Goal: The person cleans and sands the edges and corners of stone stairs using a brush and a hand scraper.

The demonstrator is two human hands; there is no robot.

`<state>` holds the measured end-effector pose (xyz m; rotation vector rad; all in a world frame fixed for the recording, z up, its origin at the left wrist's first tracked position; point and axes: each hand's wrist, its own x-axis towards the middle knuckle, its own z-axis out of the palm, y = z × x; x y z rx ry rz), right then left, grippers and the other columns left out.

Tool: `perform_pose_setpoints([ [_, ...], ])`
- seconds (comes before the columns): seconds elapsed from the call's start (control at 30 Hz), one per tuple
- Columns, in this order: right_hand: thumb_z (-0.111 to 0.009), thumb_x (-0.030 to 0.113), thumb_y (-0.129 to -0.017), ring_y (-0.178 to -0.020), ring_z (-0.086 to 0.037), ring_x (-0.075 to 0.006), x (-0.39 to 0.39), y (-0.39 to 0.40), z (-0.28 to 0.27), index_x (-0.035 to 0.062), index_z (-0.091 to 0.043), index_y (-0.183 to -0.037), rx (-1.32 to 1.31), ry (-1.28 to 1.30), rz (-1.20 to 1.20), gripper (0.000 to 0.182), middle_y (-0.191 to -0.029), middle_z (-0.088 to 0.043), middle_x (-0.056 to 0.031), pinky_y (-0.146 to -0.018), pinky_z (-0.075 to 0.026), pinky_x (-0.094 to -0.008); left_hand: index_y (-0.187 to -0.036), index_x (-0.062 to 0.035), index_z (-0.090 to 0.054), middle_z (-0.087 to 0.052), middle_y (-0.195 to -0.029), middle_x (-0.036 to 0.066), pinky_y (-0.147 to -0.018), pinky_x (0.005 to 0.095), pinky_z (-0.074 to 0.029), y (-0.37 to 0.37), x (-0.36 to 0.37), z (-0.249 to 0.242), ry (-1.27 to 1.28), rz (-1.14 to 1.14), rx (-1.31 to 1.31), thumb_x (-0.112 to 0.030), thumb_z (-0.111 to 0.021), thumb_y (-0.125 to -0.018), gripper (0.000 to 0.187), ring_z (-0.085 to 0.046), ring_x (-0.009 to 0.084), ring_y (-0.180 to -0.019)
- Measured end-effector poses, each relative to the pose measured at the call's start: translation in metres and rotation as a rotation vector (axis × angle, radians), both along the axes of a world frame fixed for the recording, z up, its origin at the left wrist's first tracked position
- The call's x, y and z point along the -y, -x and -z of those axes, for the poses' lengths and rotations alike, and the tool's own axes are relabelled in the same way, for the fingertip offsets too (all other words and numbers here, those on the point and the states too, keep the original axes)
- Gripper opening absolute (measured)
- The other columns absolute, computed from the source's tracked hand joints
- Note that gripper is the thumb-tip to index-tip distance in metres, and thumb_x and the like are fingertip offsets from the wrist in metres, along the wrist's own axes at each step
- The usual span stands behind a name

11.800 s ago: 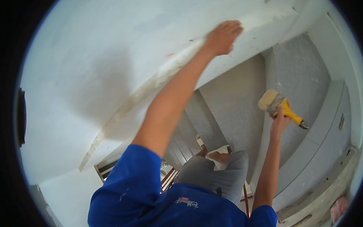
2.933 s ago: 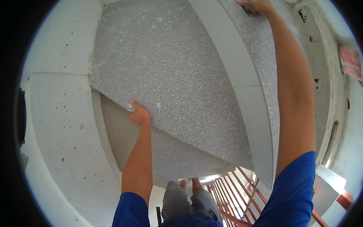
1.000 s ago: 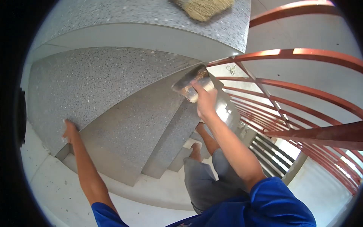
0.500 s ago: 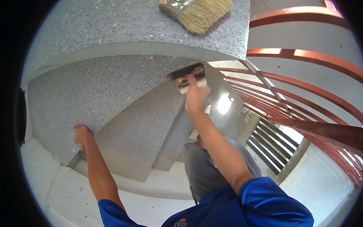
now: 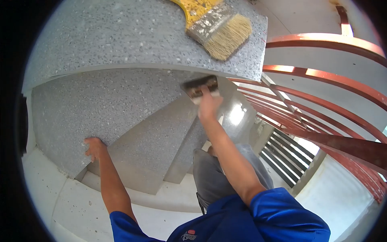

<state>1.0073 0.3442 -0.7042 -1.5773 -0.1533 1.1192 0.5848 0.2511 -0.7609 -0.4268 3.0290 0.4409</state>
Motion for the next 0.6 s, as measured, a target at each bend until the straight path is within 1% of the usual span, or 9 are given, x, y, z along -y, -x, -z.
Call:
perform_pose_setpoints([
  [0.07, -0.057, -0.002, -0.087, -0.079, -0.065, -0.0251, -0.004, 0.006, 0.004, -0.0006, -0.051, -0.110, -0.062, -0.029, 0.069, 0.024, -0.100, -0.060, -0.0112, -0.052, -0.053, -0.0365, -0.150, -0.0015, -0.007, 0.005, -0.147, 0.041, -0.106, 0.0594, -0.028, -0.009, -0.007, -0.011, -0.024, -0.022, 0.028, -0.061, -0.036, -0.087, 0.091, -0.027, 0.0582, -0.130],
  [0.13, -0.057, 0.003, -0.089, -0.077, -0.065, -0.0232, 0.017, -0.013, 0.013, 0.0016, -0.052, -0.113, -0.118, -0.033, -0.023, 0.025, -0.101, -0.062, -0.0100, -0.054, -0.054, -0.0362, -0.150, -0.0016, -0.006, 0.005, -0.147, 0.041, -0.106, 0.0594, -0.028, -0.002, -0.006, -0.004, -0.035, 0.017, 0.015, -0.060, -0.036, -0.087, 0.091, -0.027, 0.0582, -0.130],
  [0.2, -0.056, 0.005, -0.090, -0.077, -0.065, -0.0224, 0.034, -0.024, -0.007, 0.0026, -0.051, -0.114, -0.218, 0.018, -0.064, 0.025, -0.100, -0.063, -0.0096, -0.055, -0.054, -0.0364, -0.150, -0.0019, -0.007, 0.005, -0.148, 0.041, -0.106, 0.0594, -0.028, -0.010, -0.001, -0.009, -0.038, 0.007, 0.019, -0.060, -0.036, -0.087, 0.091, -0.027, 0.0581, -0.130],
  [0.23, -0.055, 0.009, -0.090, -0.076, -0.065, -0.0224, 0.037, -0.027, -0.016, -0.0003, -0.055, -0.106, -0.176, -0.008, -0.103, 0.018, -0.092, -0.062, -0.0094, -0.058, -0.052, -0.0361, -0.150, -0.0020, -0.007, 0.005, -0.148, 0.040, -0.106, 0.0594, -0.028, -0.019, -0.006, -0.018, -0.046, -0.011, 0.027, -0.060, -0.036, -0.087, 0.091, -0.028, 0.0580, -0.130],
  [0.33, -0.055, 0.007, -0.089, -0.080, -0.065, -0.0263, 0.036, -0.048, -0.035, -0.0001, -0.057, -0.102, 0.545, 0.285, -0.778, 0.015, -0.095, -0.062, -0.0123, -0.063, -0.051, -0.0359, -0.150, -0.0025, -0.009, 0.004, -0.148, 0.039, -0.106, 0.0594, -0.028, -0.054, -0.042, -0.062, -0.074, -0.047, 0.044, -0.060, -0.037, -0.086, 0.090, -0.028, 0.0578, -0.130],
  [0.37, -0.055, 0.007, -0.087, -0.086, -0.062, -0.0310, 0.041, -0.061, -0.017, -0.0019, -0.059, -0.102, 1.249, -0.068, -0.919, 0.018, -0.098, -0.061, -0.0157, -0.070, -0.049, -0.0375, -0.150, -0.0025, -0.010, 0.004, -0.149, 0.039, -0.106, 0.0593, -0.028, -0.052, -0.039, -0.060, -0.086, -0.051, 0.038, -0.060, -0.037, -0.086, 0.090, -0.028, 0.0577, -0.130],
  [0.47, -0.058, 0.006, -0.083, -0.091, -0.058, -0.0363, 0.023, -0.077, -0.027, -0.0024, -0.061, -0.105, 1.541, -0.200, -1.125, 0.024, -0.101, -0.059, -0.0180, -0.077, -0.048, -0.0398, -0.149, -0.0023, -0.011, 0.004, -0.148, 0.040, -0.106, 0.0592, -0.028, -0.027, -0.017, -0.029, -0.121, -0.030, 0.001, -0.059, -0.038, -0.086, 0.090, -0.028, 0.0575, -0.130],
  [0.5, -0.059, 0.003, -0.083, -0.090, -0.061, -0.0322, 0.019, -0.079, -0.024, -0.0031, -0.061, -0.108, 1.462, -0.185, -1.097, 0.026, -0.101, -0.062, -0.0148, -0.078, -0.048, -0.0378, -0.149, -0.0022, -0.011, 0.003, -0.149, 0.040, -0.106, 0.0593, -0.028, -0.025, -0.014, -0.026, -0.097, -0.033, 0.005, -0.059, -0.038, -0.086, 0.090, -0.028, 0.0573, -0.130],
  [0.6, -0.059, 0.000, -0.083, -0.091, -0.063, -0.0249, 0.023, -0.074, -0.023, -0.0029, -0.063, -0.105, 0.358, 0.114, -0.529, 0.022, -0.101, -0.063, -0.0105, -0.078, -0.049, -0.0352, -0.149, -0.0019, -0.011, 0.003, -0.149, 0.040, -0.106, 0.0597, -0.028, -0.018, -0.014, -0.021, -0.051, -0.028, 0.005, -0.058, -0.039, -0.085, 0.089, -0.028, 0.0572, -0.131],
])
